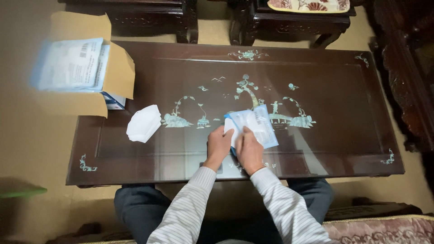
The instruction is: Manually unfolding face masks and inserting them into individual plastic packaging sleeves.
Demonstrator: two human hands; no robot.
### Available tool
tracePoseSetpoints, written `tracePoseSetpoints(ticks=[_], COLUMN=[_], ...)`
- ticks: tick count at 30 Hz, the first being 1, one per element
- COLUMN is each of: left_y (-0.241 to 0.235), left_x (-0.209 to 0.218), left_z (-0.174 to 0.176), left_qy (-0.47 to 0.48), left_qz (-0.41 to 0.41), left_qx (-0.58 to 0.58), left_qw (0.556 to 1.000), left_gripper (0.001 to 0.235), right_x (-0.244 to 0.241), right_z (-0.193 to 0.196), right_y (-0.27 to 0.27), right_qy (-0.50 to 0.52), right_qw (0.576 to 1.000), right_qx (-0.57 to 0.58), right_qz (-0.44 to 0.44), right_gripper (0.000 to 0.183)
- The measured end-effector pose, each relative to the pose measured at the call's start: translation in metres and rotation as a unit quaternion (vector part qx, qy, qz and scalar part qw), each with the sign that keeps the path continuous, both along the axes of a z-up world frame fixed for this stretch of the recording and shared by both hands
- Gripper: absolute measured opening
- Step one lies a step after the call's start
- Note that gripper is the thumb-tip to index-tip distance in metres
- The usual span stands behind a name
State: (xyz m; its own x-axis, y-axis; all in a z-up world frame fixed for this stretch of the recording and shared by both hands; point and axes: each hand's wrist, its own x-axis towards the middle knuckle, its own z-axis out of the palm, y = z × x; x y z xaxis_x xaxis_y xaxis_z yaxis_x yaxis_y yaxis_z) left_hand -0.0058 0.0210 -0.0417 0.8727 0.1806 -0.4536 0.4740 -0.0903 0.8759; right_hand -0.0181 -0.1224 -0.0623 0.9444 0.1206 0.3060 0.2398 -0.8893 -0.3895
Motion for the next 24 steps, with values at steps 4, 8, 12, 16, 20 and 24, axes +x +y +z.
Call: tracePoseSetpoints(ticks=[4, 8, 12, 16, 20, 24], left_y=[-0.006, 0.018, 0.02, 0.014, -0.002, -0.017], left_x=[0.005, -0.024, -0.023, -0.021, -0.011, -0.001], left_z=[-0.039, 0.147, 0.156, 0.129, 0.132, 0.052], left_qy=[0.017, 0.081, 0.072, 0.059, 0.081, 0.084], left_qz=[0.101, 0.113, 0.048, 0.021, 0.019, 0.038], left_qx=[-0.07, -0.255, -0.291, -0.336, -0.344, -0.195], left_qw=[0.992, 0.957, 0.953, 0.94, 0.935, 0.976], left_gripper=[0.04, 0.072, 0.079, 0.076, 0.074, 0.065], right_x=[-0.011, 0.019, 0.037, 0.038, 0.038, 0.036], right_z=[-0.015, 0.019, 0.01, 0.002, -0.002, 0.001], right_y=[0.017, -0.008, -0.032, -0.036, -0.034, -0.032], right_qy=[-0.071, -0.08, -0.002, 0.03, 0.002, -0.02], right_qw=[0.997, 0.995, 0.99, 0.989, 0.989, 0.987], right_qx=[0.011, 0.043, 0.037, -0.01, -0.016, -0.031], right_qz=[0.03, 0.037, 0.135, 0.148, 0.144, 0.156], right_gripper=[0.028, 0.036, 0.055, 0.06, 0.058, 0.058])
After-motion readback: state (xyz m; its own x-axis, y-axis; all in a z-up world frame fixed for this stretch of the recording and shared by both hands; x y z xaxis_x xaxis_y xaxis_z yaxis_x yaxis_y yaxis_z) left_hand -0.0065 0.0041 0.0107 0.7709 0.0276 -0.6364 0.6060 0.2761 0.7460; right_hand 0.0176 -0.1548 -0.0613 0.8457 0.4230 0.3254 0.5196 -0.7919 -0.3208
